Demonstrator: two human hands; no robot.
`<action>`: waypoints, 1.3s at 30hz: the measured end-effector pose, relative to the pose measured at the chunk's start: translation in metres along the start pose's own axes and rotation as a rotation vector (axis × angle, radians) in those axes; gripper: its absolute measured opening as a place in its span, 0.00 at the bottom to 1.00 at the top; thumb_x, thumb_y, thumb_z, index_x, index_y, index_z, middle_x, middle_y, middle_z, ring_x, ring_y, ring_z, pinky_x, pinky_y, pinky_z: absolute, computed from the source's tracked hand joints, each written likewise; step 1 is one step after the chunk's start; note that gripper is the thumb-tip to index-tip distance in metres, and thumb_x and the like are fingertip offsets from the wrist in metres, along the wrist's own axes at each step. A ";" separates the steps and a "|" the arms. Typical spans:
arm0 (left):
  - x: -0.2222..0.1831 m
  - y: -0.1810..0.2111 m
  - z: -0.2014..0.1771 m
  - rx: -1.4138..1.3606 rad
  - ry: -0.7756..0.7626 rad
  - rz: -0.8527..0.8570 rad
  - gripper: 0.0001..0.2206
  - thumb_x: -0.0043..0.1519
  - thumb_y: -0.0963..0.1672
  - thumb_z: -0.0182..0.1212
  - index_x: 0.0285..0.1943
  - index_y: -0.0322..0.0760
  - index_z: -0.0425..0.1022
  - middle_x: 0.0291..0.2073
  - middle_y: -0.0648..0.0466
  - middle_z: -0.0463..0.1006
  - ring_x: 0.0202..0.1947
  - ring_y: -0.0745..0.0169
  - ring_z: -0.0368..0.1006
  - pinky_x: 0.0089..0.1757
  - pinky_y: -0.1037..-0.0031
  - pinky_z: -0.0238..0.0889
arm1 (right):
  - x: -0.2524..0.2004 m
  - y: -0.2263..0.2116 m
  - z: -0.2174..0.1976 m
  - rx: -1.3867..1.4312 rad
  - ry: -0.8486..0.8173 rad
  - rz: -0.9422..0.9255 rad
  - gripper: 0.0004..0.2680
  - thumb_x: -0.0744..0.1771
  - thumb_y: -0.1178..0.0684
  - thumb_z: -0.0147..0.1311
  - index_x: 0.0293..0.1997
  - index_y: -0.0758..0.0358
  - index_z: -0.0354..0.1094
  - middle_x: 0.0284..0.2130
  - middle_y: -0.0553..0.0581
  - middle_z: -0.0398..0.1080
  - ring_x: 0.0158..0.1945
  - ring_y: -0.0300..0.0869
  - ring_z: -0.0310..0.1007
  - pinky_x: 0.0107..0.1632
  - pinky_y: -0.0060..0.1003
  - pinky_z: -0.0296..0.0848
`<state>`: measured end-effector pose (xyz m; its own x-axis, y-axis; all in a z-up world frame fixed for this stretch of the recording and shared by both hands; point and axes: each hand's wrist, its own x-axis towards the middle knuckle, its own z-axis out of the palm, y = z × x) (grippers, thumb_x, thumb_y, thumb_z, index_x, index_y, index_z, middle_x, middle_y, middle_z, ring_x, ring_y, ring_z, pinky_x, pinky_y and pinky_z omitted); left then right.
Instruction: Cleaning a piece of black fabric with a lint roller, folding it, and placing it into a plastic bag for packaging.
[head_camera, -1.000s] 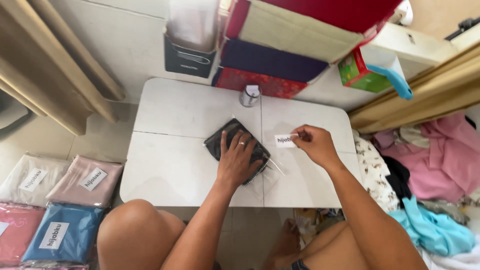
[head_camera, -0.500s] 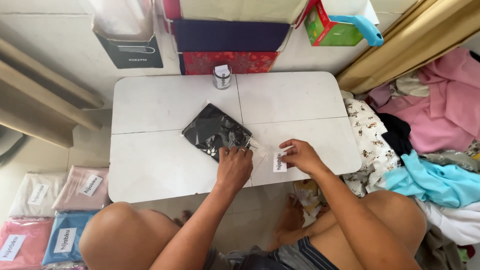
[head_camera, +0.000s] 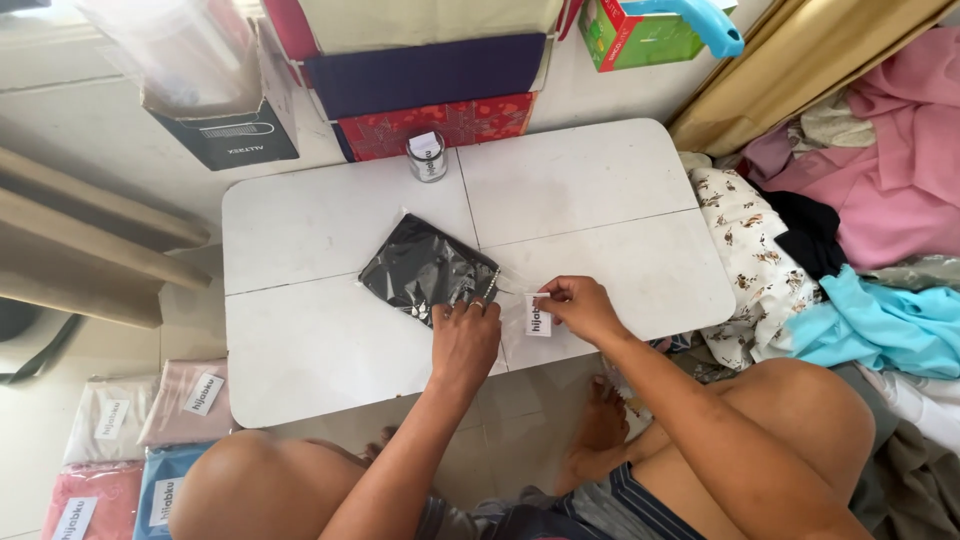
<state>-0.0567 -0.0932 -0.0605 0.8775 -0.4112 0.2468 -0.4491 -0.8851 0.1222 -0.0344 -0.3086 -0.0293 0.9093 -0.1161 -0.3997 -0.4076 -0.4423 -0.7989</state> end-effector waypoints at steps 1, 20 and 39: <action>0.003 0.001 -0.012 0.001 -0.002 -0.001 0.04 0.56 0.44 0.67 0.37 0.43 0.79 0.28 0.55 0.79 0.32 0.55 0.76 0.43 0.60 0.58 | -0.001 -0.004 -0.006 0.001 -0.003 0.001 0.08 0.61 0.54 0.66 0.40 0.62 0.79 0.28 0.61 0.78 0.22 0.40 0.75 0.22 0.31 0.70; 0.006 -0.003 -0.053 -0.213 0.050 -0.093 0.06 0.62 0.47 0.63 0.38 0.43 0.80 0.29 0.55 0.80 0.33 0.56 0.80 0.41 0.65 0.65 | -0.016 -0.002 0.037 0.423 -0.082 0.220 0.08 0.64 0.56 0.63 0.41 0.69 0.76 0.26 0.59 0.74 0.26 0.43 0.80 0.24 0.29 0.76; -0.001 -0.005 -0.027 -0.075 0.255 0.136 0.06 0.61 0.46 0.61 0.31 0.45 0.75 0.23 0.54 0.75 0.26 0.54 0.76 0.36 0.65 0.63 | -0.026 -0.037 0.065 0.928 -0.177 0.249 0.10 0.67 0.43 0.59 0.38 0.57 0.73 0.30 0.50 0.75 0.34 0.38 0.76 0.40 0.32 0.75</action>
<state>-0.0595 -0.0825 -0.0357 0.7421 -0.4481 0.4984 -0.5789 -0.8033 0.1399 -0.0484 -0.2315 -0.0187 0.7933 0.0573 -0.6062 -0.5594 0.4615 -0.6885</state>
